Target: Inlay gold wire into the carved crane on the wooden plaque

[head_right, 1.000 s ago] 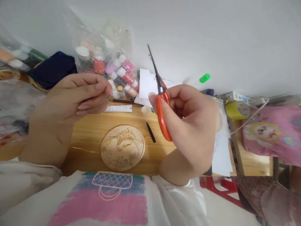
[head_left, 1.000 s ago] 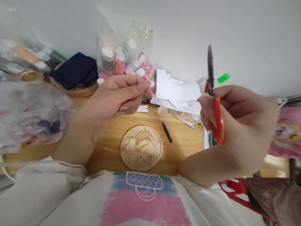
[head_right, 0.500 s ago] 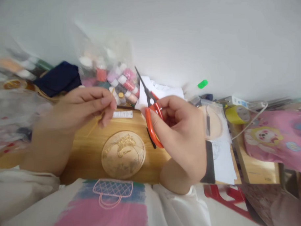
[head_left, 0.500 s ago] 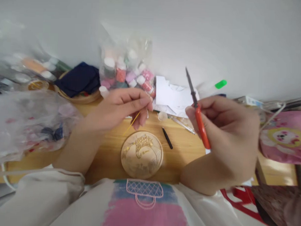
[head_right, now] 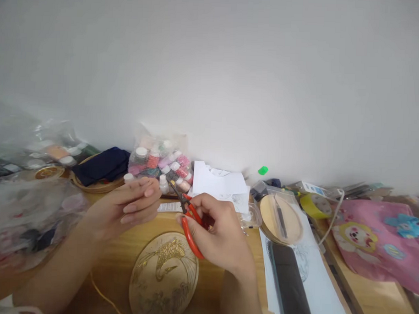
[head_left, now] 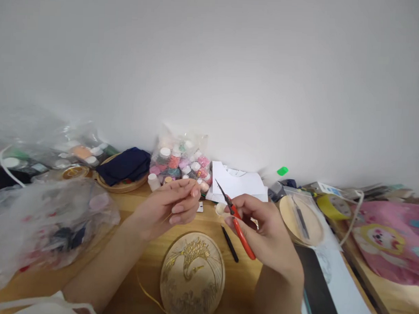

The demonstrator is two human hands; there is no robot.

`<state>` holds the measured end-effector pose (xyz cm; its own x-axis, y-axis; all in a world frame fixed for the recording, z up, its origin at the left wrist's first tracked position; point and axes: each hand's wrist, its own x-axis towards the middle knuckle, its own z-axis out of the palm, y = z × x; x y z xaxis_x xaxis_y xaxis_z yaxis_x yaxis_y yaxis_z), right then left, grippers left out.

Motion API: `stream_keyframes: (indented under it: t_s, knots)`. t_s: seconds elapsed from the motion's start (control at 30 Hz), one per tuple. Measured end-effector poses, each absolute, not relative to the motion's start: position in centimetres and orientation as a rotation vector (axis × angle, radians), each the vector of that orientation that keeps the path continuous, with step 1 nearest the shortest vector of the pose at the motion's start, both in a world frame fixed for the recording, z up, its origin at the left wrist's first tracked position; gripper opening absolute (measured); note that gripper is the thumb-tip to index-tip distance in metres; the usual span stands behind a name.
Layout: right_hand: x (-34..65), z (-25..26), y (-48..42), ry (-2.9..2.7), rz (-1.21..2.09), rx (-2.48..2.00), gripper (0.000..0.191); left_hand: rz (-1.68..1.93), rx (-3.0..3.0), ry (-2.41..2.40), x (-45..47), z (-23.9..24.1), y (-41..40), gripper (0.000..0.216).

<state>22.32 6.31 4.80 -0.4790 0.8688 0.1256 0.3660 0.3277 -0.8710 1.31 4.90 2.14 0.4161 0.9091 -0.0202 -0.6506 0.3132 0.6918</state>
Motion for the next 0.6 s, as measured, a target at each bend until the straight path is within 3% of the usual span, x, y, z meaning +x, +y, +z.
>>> stream_keyframes:
  t_s: [0.23, 0.6]
  knots:
    - [21.99, 4.85, 6.24, -2.156, 0.905, -1.040, 0.020, 1.053, 0.698, 0.406, 1.54, 2.21, 4.60, 0.025]
    - [22.22, 4.63, 6.10, -2.187, 0.896, -1.081, 0.020, 1.041, 0.776, 0.365, 1.83, 1.75, 4.46, 0.026]
